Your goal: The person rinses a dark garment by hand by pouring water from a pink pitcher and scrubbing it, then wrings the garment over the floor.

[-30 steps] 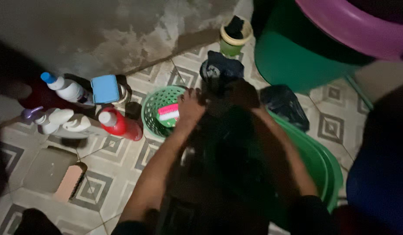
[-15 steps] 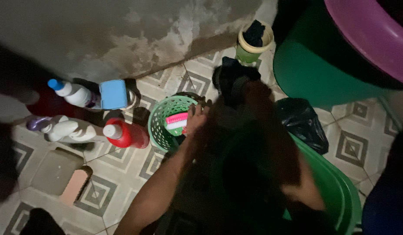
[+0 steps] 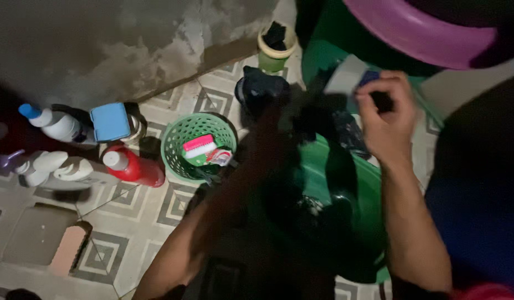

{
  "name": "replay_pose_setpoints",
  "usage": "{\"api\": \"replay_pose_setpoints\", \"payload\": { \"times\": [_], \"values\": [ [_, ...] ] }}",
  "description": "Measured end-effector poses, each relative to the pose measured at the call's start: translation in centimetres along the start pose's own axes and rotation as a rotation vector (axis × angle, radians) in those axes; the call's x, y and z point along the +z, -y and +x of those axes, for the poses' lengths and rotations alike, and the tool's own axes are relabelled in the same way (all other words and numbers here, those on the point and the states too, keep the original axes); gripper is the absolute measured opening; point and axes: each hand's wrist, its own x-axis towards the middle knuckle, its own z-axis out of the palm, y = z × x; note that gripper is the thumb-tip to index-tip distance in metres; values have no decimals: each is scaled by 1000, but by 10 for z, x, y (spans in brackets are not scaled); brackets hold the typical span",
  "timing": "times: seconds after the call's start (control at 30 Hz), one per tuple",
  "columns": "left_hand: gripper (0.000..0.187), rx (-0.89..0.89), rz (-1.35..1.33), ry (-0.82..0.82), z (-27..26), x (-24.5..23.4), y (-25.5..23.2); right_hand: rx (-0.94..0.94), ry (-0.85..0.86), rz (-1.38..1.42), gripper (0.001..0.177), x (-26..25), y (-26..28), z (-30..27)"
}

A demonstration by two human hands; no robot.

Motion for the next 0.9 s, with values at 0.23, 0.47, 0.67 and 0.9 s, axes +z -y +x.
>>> {"api": "replay_pose_setpoints", "payload": {
  "times": [0.23, 0.47, 0.67, 0.9],
  "values": [
    [29, -46, 423, 560, -73, 43, 26, 160, 223, 23, 48, -57, 45, -72],
    [33, -113, 385, 645, -116, 54, 84, 476, 412, -140, 35, -39, 34, -173],
    [43, -241, 434, 606, -116, 6, 4, 466, 431, -200, 38, -31, 24, -211],
    [66, -287, 559, 305, -103, -29, 16, 700, -49, -492, 53, -94, -28, -296]
  ]
}}
